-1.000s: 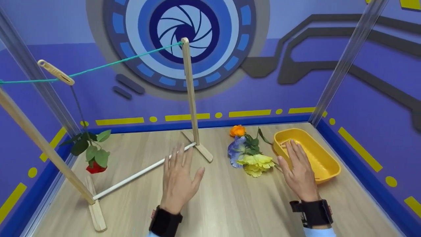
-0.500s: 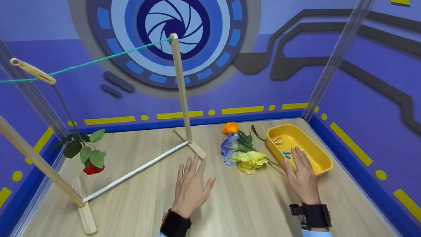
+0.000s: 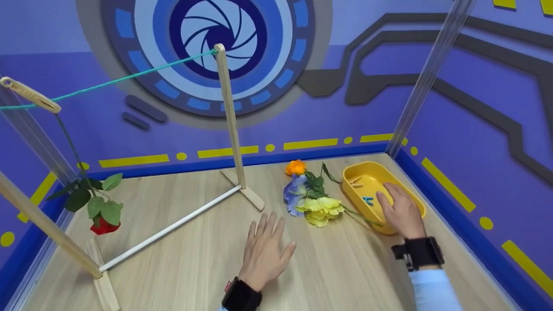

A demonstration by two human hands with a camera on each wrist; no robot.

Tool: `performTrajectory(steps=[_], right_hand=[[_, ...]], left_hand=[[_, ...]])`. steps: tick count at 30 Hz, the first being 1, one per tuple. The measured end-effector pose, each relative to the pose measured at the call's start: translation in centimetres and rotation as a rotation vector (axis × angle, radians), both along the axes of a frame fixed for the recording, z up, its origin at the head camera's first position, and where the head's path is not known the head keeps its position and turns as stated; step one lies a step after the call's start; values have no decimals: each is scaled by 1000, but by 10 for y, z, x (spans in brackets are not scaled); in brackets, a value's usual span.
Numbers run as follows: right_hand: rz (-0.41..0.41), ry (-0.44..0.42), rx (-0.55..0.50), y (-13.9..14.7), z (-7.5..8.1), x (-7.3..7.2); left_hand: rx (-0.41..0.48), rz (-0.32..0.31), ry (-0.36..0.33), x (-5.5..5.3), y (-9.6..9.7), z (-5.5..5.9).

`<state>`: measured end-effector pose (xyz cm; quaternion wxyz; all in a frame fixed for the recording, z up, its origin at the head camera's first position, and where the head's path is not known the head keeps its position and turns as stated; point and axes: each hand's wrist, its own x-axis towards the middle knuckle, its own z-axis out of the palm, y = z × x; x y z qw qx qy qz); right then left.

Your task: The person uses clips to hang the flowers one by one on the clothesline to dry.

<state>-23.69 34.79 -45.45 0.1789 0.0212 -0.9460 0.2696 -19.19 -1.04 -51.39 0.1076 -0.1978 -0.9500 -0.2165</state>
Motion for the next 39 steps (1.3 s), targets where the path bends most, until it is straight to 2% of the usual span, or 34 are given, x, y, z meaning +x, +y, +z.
performTrajectory(steps=[5,10,15,21,26,29,34,39], right_hand=[[50,-94,105,18,10,-28],[109,-180,222,28,6,-50],[192,-205,354,35,0,-68],[233,-311,451,36,-2,-84],[271,-392,503,33,-12,-97],[298,-421,500,32,-17,-103],[279,-459,494,38,-25,-108],[305,-433,567,38,-29,-109]], left_hand=[[-31,-26,-14,-3,15,2],[-35,-48,17,-4,29,0],[-37,-62,45,-5,41,-5],[-45,-90,-8,-10,54,-8],[-58,-87,-50,-13,57,-10],[-72,-83,-38,-14,60,-12],[-65,-90,-21,-14,65,-16],[-77,-83,2,-13,68,-19]])
